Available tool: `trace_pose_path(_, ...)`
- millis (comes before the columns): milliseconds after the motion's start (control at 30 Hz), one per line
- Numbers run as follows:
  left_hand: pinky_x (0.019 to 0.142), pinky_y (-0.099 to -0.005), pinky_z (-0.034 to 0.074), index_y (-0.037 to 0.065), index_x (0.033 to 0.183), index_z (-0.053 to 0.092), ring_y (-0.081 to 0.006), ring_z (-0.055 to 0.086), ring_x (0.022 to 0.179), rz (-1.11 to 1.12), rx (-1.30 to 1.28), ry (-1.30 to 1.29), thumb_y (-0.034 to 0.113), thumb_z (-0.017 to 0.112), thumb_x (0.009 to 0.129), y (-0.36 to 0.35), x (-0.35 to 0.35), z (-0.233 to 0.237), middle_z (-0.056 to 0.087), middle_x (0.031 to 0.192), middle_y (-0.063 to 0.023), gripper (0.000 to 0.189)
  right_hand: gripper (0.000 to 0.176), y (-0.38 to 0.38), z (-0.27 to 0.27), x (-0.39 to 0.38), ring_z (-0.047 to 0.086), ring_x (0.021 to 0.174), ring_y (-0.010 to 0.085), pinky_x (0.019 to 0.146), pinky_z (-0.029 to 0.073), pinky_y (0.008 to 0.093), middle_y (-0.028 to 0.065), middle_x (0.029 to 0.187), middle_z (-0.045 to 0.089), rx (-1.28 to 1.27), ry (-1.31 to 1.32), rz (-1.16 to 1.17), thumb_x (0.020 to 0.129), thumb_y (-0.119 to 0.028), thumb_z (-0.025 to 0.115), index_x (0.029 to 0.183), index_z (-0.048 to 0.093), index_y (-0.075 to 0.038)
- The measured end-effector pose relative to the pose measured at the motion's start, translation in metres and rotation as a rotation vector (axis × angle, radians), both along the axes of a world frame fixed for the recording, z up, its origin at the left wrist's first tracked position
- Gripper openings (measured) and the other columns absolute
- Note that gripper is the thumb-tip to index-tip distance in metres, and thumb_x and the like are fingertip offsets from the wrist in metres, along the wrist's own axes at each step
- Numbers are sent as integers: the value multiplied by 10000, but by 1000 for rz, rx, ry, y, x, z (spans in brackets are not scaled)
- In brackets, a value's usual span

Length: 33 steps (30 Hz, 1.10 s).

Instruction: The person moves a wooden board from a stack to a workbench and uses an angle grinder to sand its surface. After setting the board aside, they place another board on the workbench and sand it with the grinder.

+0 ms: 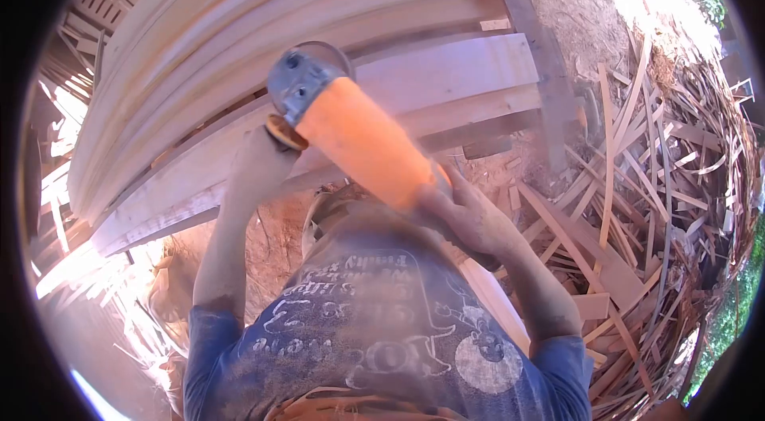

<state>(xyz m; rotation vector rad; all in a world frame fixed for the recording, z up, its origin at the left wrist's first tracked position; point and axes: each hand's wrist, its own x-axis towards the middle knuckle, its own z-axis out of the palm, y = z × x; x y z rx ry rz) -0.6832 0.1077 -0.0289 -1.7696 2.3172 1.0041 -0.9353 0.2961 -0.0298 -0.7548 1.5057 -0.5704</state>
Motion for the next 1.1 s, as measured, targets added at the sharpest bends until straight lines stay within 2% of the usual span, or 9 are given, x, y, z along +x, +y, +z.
trace_pose_path(67, 625, -406, 506, -7, 874, 630, -333, 692, 726, 61, -85, 247, 176, 679, 802, 7, 66, -22, 668, 729, -188, 202, 761, -30, 7, 30, 589, 1150, 381, 985, 437, 425, 297, 1196, 602, -29, 122, 194, 927, -547, 513, 1396, 380, 37)
trace_pose_path(267, 640, -379, 509, -24, 877, 630, -265, 709, 748, 276, -41, 85, 137, 701, 790, 31, 124, -17, 679, 752, -183, 197, 786, -73, 25, 61, 584, 1133, 425, 983, 436, 434, 320, 1160, 607, -3, 132, 467, 908, -582, 513, 1372, 401, 42)
trace_pose_path(400, 662, -391, 524, 1, 895, 676, -291, 705, 748, 173, 87, 197, 174, 720, 790, 45, 50, -6, 681, 745, -182, 208, 753, -9, 10, 10, 581, 1168, 365, 995, 432, 409, 286, 1197, 606, 58, 168, 218, 917, -531, 523, 1404, 391, 28)
trace_pose_path(500, 713, -442, 531, -1, 954, 670, -342, 693, 825, -190, 147, 98, 289, 683, 805, 51, -29, -4, 696, 823, -199, 326, 722, 57, 21, -32, 521, 1235, 258, 1022, 404, 376, 182, 1305, 566, 35, 1, -81, 944, -492, 506, 1438, 373, 17)
trace_pose_path(567, 738, -444, 541, 26, 898, 698, -345, 687, 804, -382, 149, 138, 294, 676, 780, 52, -86, -15, 691, 809, -181, 293, 680, 130, -8, -71, 496, 1220, 217, 1025, 394, 352, 130, 1323, 538, 44, 210, -180, 970, -493, 470, 1413, 405, 19)
trace_pose_path(700, 725, -410, 555, 70, 865, 727, -307, 701, 813, -637, 94, 399, 138, 677, 767, 42, -185, -31, 706, 859, -177, 129, 638, 182, -20, -112, 593, 967, 169, 856, 479, 295, 98, 1116, 614, 103, 146, -593, 988, -554, 410, 1309, 494, -9)
trace_pose_path(800, 737, -408, 564, 85, 866, 721, -318, 706, 852, -699, -81, 225, 120, 660, 785, 33, -221, -16, 713, 880, -166, 108, 616, 174, -26, -110, 624, 758, 149, 645, 517, 275, 74, 930, 635, 143, 109, -799, 989, -584, 386, 1212, 537, -31)
trace_pose_path(967, 712, -421, 565, 75, 890, 702, -327, 706, 837, -502, -95, 225, 89, 612, 820, 25, -157, -20, 708, 864, -171, 115, 568, 129, -15, -59, 618, 675, 154, 556, 511, 277, 80, 905, 627, 216, -2, -769, 997, -551, 398, 1190, 538, -35)
trace_pose_path(1100, 732, -433, 547, 84, 919, 695, -342, 686, 854, -253, -71, 228, 172, 603, 855, 23, -28, -30, 686, 882, -183, 142, 540, 89, -15, -9, 614, 879, 168, 770, 505, 302, 106, 1042, 629, 122, 7, -347, 1011, -480, 415, 1280, 497, -20)
